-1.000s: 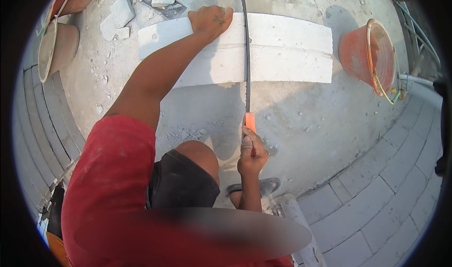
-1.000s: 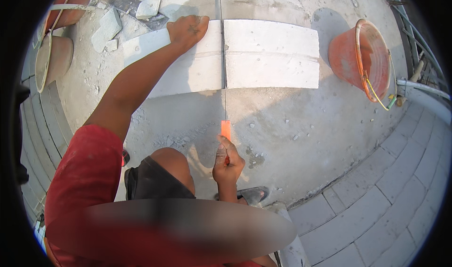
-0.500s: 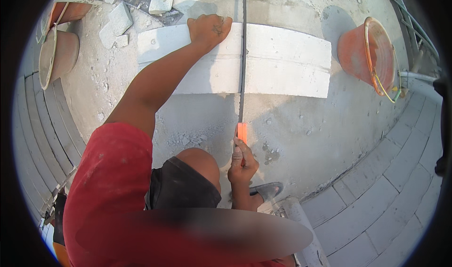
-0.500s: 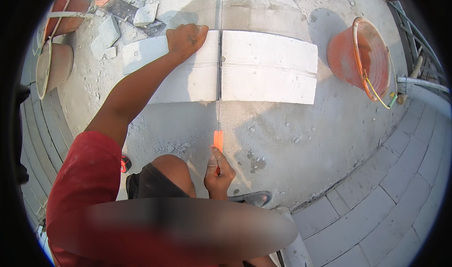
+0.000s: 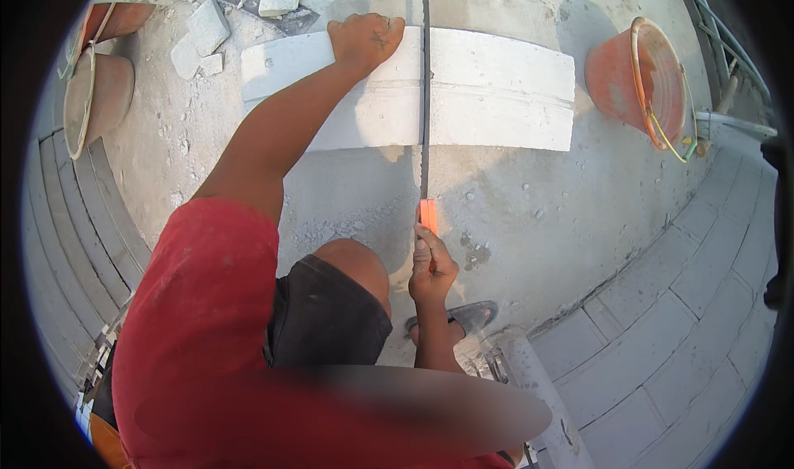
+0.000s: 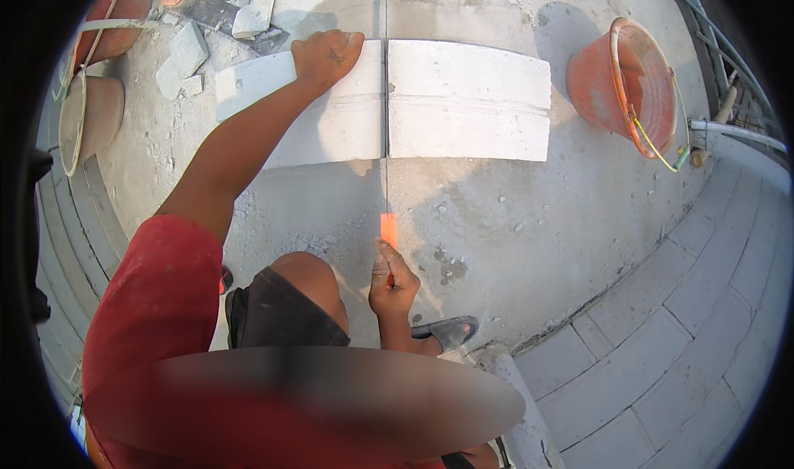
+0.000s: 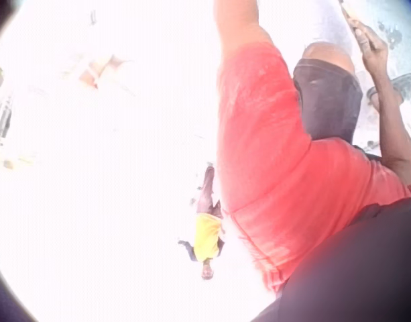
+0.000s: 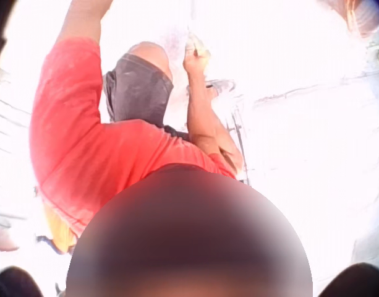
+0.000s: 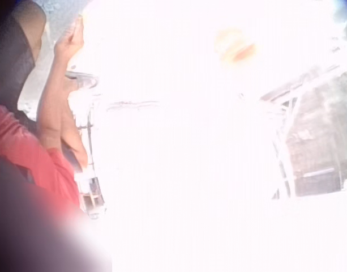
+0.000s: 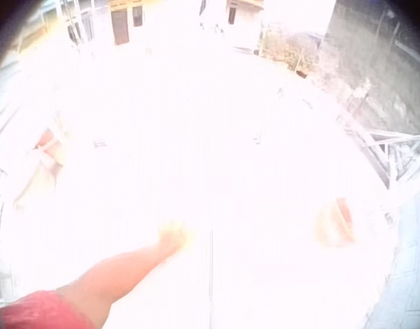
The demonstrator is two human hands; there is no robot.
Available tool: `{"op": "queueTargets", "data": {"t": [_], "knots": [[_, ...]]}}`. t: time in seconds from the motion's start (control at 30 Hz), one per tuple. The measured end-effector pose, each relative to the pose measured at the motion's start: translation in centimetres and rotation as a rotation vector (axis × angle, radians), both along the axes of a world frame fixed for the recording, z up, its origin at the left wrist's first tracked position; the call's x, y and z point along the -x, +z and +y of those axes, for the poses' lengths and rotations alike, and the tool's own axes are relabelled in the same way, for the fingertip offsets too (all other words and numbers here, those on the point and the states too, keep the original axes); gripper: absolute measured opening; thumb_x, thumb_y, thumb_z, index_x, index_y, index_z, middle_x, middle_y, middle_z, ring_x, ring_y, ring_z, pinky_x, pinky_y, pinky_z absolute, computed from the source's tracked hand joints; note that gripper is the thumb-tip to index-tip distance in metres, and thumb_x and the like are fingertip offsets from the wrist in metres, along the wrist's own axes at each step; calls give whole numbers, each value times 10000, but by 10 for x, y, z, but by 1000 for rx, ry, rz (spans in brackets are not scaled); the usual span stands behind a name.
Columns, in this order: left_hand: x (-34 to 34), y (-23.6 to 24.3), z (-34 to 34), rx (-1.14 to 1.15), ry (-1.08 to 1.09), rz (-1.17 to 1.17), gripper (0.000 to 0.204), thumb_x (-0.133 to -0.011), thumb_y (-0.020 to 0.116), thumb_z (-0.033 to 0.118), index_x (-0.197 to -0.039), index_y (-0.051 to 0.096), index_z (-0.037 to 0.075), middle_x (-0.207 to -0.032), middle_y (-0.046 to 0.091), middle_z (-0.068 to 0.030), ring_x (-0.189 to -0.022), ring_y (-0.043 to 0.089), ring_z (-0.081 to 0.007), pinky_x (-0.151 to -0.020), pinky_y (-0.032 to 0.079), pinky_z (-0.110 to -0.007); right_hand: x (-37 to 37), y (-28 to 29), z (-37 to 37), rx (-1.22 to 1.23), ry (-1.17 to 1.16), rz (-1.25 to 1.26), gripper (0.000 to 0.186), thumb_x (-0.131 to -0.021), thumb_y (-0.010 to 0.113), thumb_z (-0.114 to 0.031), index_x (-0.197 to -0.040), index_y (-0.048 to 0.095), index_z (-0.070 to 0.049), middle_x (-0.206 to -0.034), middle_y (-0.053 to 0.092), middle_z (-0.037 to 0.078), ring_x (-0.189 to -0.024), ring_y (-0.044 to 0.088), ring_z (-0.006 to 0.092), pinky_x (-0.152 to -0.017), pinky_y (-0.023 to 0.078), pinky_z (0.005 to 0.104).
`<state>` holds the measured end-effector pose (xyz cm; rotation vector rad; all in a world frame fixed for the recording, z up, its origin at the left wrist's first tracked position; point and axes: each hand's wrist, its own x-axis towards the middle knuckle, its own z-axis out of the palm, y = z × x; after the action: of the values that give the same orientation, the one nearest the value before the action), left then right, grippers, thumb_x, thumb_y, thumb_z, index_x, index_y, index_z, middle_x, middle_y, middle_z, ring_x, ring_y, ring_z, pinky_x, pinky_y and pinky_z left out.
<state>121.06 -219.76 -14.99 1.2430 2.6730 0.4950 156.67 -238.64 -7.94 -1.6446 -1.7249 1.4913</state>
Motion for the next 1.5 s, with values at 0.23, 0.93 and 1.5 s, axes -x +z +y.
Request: {"op": "queueTargets", "data": {"t": [0.23,0.93,1.5], "knots": [[-1,8,2,-4,-9,-39,497,-873,498,524,-724,707,98,-743,692,-123,-750,643,-301,-788,383,-435,-24,28,-31,-237,1,158,205,-941,602,-128,-1083,702,-21,-963,728,155,-807,692,173,-715,522,280],[8,-11,6,-17,22,36,498,-876,474,494,-655,700,109,-642,664,-98,-676,624,-273,-712,349,-428,-32,49,-11,-95,126,54,198,-939,595,-121,-1053,706,-3,-964,728,159,-809,705,190,-726,519,265],[10,2,11,106,25,-25,552,-882,459,535,-752,725,69,-747,697,-163,-757,665,-325,-800,398,-465,-5,47,6,-65,64,121,200,-962,579,-125,-1068,695,-1,-976,720,185,-919,704,230,-829,515,293]]}}
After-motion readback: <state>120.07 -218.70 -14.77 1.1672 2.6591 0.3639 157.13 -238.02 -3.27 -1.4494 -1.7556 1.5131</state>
